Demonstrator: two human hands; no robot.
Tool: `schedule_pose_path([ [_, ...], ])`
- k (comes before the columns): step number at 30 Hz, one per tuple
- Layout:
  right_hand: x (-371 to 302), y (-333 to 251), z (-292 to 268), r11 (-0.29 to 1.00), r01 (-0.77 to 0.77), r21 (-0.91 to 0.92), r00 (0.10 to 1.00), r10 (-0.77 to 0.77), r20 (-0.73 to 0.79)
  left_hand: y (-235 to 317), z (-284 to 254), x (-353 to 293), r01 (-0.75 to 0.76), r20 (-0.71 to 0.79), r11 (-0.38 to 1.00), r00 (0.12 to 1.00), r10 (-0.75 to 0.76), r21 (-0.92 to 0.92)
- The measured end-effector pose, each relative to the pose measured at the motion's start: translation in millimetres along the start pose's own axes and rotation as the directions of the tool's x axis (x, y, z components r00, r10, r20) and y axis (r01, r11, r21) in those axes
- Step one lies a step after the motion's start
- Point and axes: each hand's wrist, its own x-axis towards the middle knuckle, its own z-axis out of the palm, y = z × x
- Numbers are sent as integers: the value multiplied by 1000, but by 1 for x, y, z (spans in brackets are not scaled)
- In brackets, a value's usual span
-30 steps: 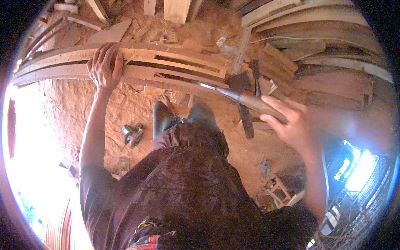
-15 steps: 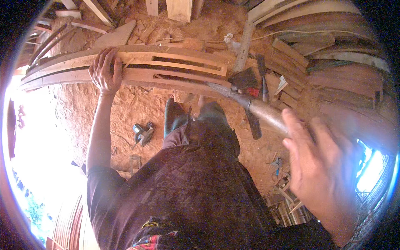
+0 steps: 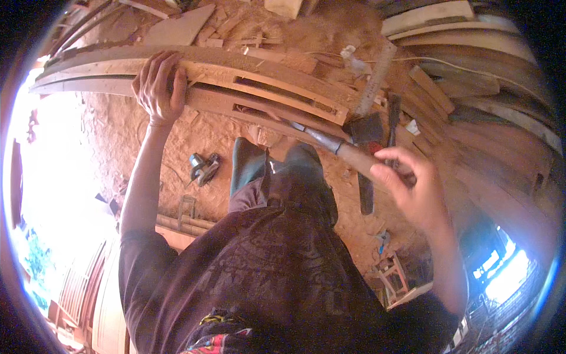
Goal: The person uses a hand plane to smooth a long wooden plank, then uses a chisel and mallet to carve a groove along its length. They periodically inspect the groove and later place a larger wooden board over the plank to check fit.
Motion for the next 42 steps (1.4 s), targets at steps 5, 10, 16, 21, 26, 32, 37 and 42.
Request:
schedule_pose_path([
  [5, 19, 22, -10, 932, -326, 161, 929, 284, 237, -2, 0, -3, 20, 32, 1000, 999, -20, 17],
  [10, 17, -9, 3, 940, 257, -225, 961, -225, 159, -6, 1, 2, 21, 45, 1000, 999, -22, 10],
  [16, 66, -27, 60, 880, 219, -422, 952, -98, 291, -5, 4, -3, 46, 43, 998, 998, -45, -34],
  [21, 62, -33, 53, 919, 324, -226, 912, -241, 331, -7, 3, -8, 41, 32, 998, 999, -39, -50],
  [26, 15, -76, 10, 969, 137, 205, 990, -143, 11, -7, -2, -8, 25, 88, 1000, 996, -25, 9],
  [32, -21, -21, -1, 875, 35, -482, 995, 13, 97, -11, 4, -8, -40, -20, 999, 999, 40, 0],
  [37, -35, -11, 2, 832, 74, -550, 993, -113, -38, -11, 2, -6, 3, 78, 999, 997, -6, 34],
  [42, -11, -41, -16, 863, 46, -504, 990, 28, 140, -13, -1, -7, -39, 36, 999, 999, 40, -38],
])
